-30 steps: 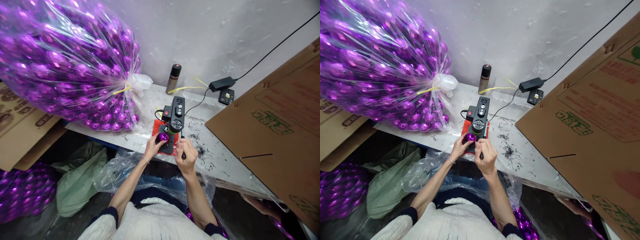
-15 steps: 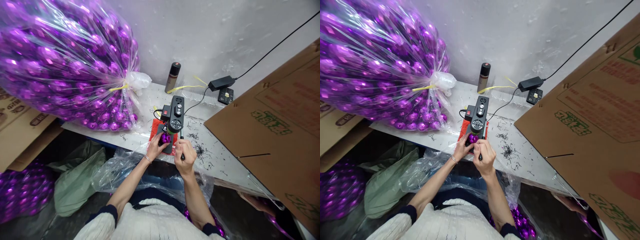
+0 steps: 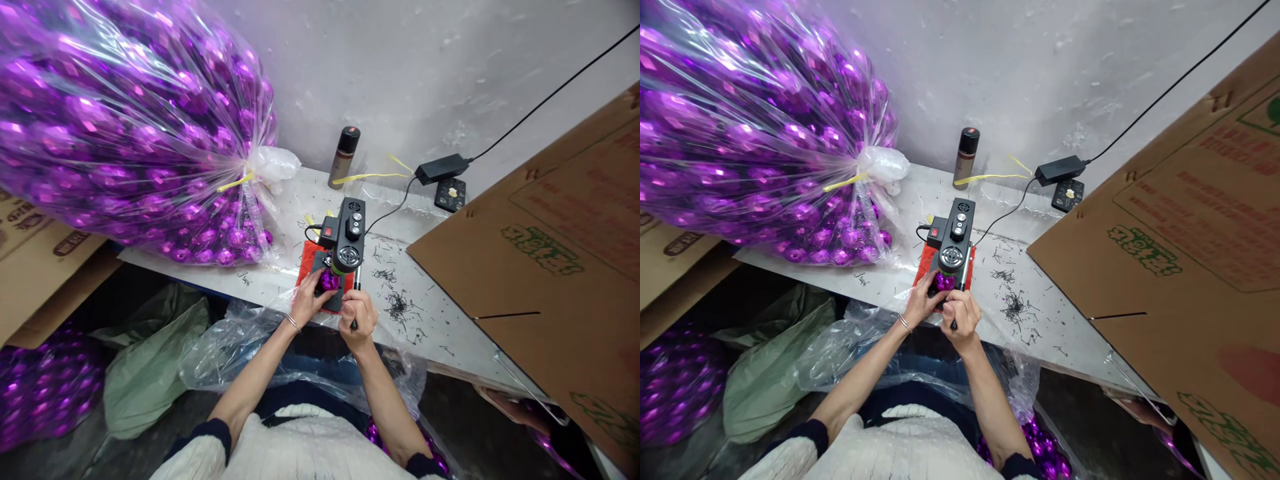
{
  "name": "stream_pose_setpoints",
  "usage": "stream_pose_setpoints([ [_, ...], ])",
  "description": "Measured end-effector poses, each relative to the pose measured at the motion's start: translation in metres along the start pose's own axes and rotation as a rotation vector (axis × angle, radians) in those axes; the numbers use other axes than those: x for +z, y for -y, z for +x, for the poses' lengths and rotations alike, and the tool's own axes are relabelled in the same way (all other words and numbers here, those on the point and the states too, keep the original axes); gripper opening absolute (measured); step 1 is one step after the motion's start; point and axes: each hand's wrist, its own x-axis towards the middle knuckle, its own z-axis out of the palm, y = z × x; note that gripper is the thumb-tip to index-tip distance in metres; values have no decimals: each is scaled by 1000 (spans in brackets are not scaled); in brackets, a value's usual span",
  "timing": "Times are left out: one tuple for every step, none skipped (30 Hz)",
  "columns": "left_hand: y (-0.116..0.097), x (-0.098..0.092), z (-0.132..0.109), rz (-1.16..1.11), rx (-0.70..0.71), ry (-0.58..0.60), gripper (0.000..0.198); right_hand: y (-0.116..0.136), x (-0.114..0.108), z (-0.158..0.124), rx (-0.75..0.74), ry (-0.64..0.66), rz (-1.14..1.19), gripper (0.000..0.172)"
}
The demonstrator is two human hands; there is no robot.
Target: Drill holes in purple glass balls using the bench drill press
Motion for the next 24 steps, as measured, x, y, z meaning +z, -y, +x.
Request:
stream_pose_setpoints([
  [0, 0, 0, -1, -5, 2, 58, -1, 0, 0, -5, -3, 1, 20],
  [0, 0, 0, -1, -11, 3, 58, -1, 1, 0, -10, -9, -1, 20],
  [0, 0, 0, 1, -16, 1, 58, -1, 1, -1, -13, -16, -5, 21],
  [0, 1, 0, 5, -20, -1, 58, -1, 2, -1, -15, -23, -9, 21],
  [0, 1, 0, 9, -21, -3, 58, -1, 2, -1, -17, -27, -12, 22],
  [0, 1, 0, 13, -20, -7, 57, -1, 3, -1, -17, -32, -15, 22],
  [0, 1, 0, 17, -15, -11, 57, -1, 4, -2, -17, -38, -16, 23],
  [-1, 1, 0, 21, -9, -16, 57, -1, 4, -2, -16, -40, -16, 23],
  [-1, 1, 0, 26, -3, -21, 57, -1, 5, -2, -16, -42, -14, 24],
  [-1, 1, -1, 30, 2, -25, 57, -1, 5, -2, -14, -43, -13, 24],
  [-1, 1, -1, 34, 5, -29, 57, -1, 5, -2, -13, -43, -11, 24],
  [-1, 0, -1, 37, 5, -30, 57, -1, 5, -2, -15, -43, -8, 24],
  [-2, 0, -1, 38, 5, -30, 57, -1, 5, -2, -17, -41, -6, 24],
  [-2, 0, -1, 37, 5, -28, 57, -1, 5, -2, -17, -40, -5, 25],
  [-2, 0, 0, 35, 6, -27, 57, -1, 5, -2, -18, -40, -5, 24],
  [-2, 0, 0, 33, 8, -27, 57, -1, 5, -2, -18, -38, -6, 24],
  [-2, 0, 0, 32, 10, -29, 57, -1, 5, -2, -19, -39, -7, 24],
  [-2, 0, 0, 33, 10, -30, 57, -1, 5, -2, -19, -41, -9, 24],
  [-2, 0, 1, 34, 10, -32, 57, -2, 5, -3, -18, -43, -11, 24],
  [-2, 0, 1, 35, 9, -32, 57, -2, 6, -4, -19, -45, -11, 24],
  [-2, 0, 1, 35, 8, -30, 56, -4, 7, -6, -20, -46, -10, 24],
  [-2, 0, 1, 33, 9, -27, 56, -5, 8, -8, -24, -46, -11, 24],
  [-2, 0, 1, 30, 11, -26, 56, -7, 10, -11, -37, -47, -16, 24],
  [-2, 0, 1, 26, 13, -26, 56, -8, 11, -13, -55, -46, -25, 24],
])
